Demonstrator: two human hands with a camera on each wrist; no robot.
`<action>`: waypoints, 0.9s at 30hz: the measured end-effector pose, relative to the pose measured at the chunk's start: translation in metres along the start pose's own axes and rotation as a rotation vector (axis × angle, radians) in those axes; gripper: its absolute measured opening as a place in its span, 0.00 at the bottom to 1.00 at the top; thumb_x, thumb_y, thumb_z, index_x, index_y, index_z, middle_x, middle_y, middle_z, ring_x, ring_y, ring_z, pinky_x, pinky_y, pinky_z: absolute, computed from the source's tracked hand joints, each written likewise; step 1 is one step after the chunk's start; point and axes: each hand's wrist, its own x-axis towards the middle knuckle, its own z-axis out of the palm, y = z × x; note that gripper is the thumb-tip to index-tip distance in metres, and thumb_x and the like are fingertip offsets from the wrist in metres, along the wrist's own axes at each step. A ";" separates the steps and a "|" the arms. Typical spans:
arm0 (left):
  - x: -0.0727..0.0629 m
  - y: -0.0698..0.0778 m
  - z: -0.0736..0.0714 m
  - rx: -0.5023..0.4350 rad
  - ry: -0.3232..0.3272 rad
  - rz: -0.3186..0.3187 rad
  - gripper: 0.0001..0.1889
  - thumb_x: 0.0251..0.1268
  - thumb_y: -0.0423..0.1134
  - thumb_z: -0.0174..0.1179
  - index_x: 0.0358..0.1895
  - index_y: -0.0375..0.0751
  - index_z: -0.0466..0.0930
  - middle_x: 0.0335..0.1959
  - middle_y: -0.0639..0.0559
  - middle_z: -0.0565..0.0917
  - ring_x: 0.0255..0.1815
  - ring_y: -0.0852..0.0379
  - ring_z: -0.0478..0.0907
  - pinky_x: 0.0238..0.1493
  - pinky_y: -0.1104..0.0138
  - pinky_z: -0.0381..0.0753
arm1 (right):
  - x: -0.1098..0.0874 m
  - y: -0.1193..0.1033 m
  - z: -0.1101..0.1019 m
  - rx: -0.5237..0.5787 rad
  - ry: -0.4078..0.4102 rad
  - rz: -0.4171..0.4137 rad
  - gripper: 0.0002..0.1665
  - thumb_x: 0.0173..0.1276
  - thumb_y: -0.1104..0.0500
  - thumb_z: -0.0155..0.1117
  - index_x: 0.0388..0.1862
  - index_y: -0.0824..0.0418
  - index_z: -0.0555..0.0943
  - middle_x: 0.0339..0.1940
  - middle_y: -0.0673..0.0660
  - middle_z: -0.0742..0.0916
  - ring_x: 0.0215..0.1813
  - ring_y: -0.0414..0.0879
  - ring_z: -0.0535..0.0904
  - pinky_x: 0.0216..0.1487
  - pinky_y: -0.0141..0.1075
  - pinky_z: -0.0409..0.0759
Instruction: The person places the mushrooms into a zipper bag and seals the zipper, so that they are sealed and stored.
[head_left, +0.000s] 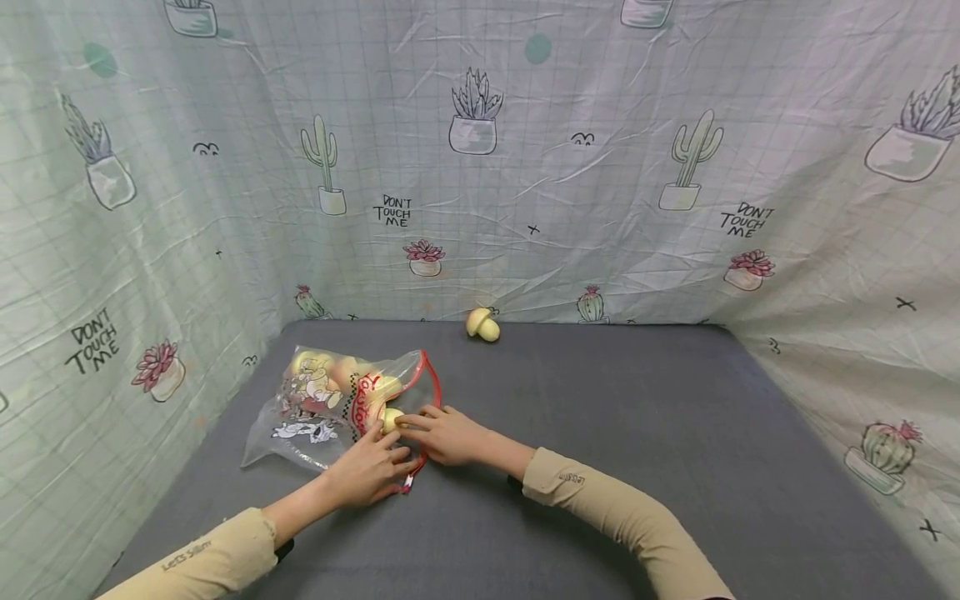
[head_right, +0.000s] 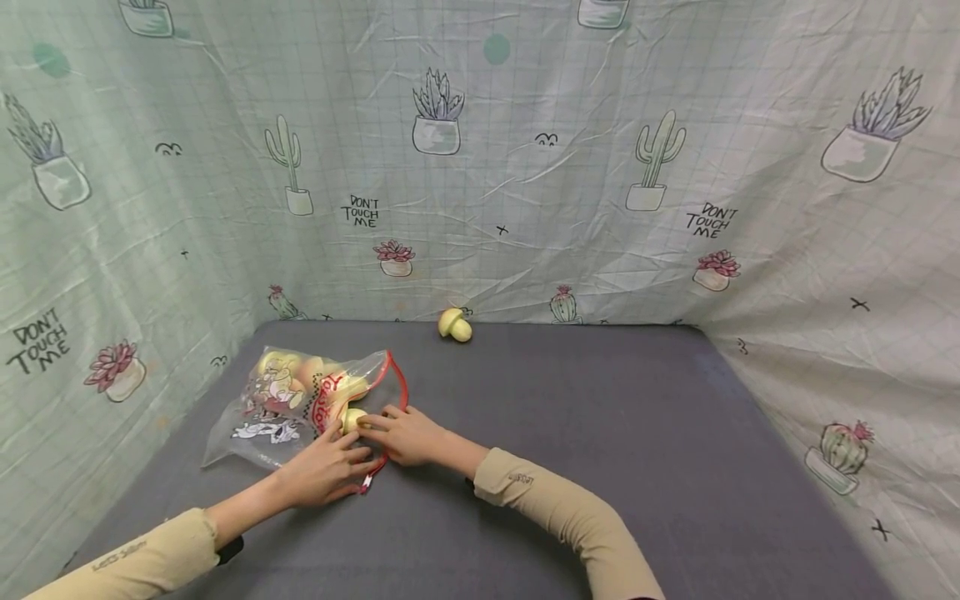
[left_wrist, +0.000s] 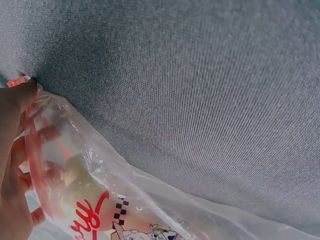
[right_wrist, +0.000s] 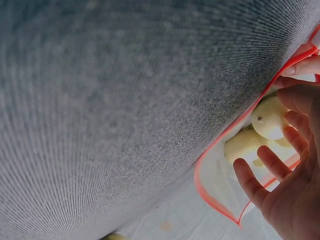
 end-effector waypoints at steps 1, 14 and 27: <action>0.000 0.000 0.000 0.003 0.000 -0.001 0.25 0.48 0.60 0.57 0.50 0.57 0.78 0.38 0.59 0.80 0.47 0.52 0.71 0.48 0.50 0.65 | 0.000 0.000 0.000 0.001 0.001 0.000 0.29 0.67 0.50 0.47 0.67 0.44 0.59 0.68 0.44 0.65 0.54 0.40 0.67 0.39 0.32 0.72; -0.003 0.002 0.004 -0.038 0.088 0.002 0.20 0.48 0.55 0.60 0.47 0.57 0.79 0.38 0.58 0.80 0.44 0.51 0.71 0.45 0.48 0.67 | -0.001 0.003 0.002 -0.020 0.027 -0.003 0.29 0.66 0.51 0.49 0.66 0.42 0.60 0.66 0.45 0.67 0.53 0.41 0.68 0.35 0.31 0.69; -0.003 0.003 0.004 -0.041 0.110 -0.001 0.18 0.49 0.55 0.59 0.46 0.59 0.79 0.37 0.60 0.80 0.43 0.51 0.71 0.46 0.44 0.67 | 0.001 0.006 0.004 -0.061 0.002 -0.004 0.29 0.67 0.50 0.48 0.67 0.40 0.59 0.68 0.43 0.65 0.54 0.41 0.68 0.36 0.32 0.69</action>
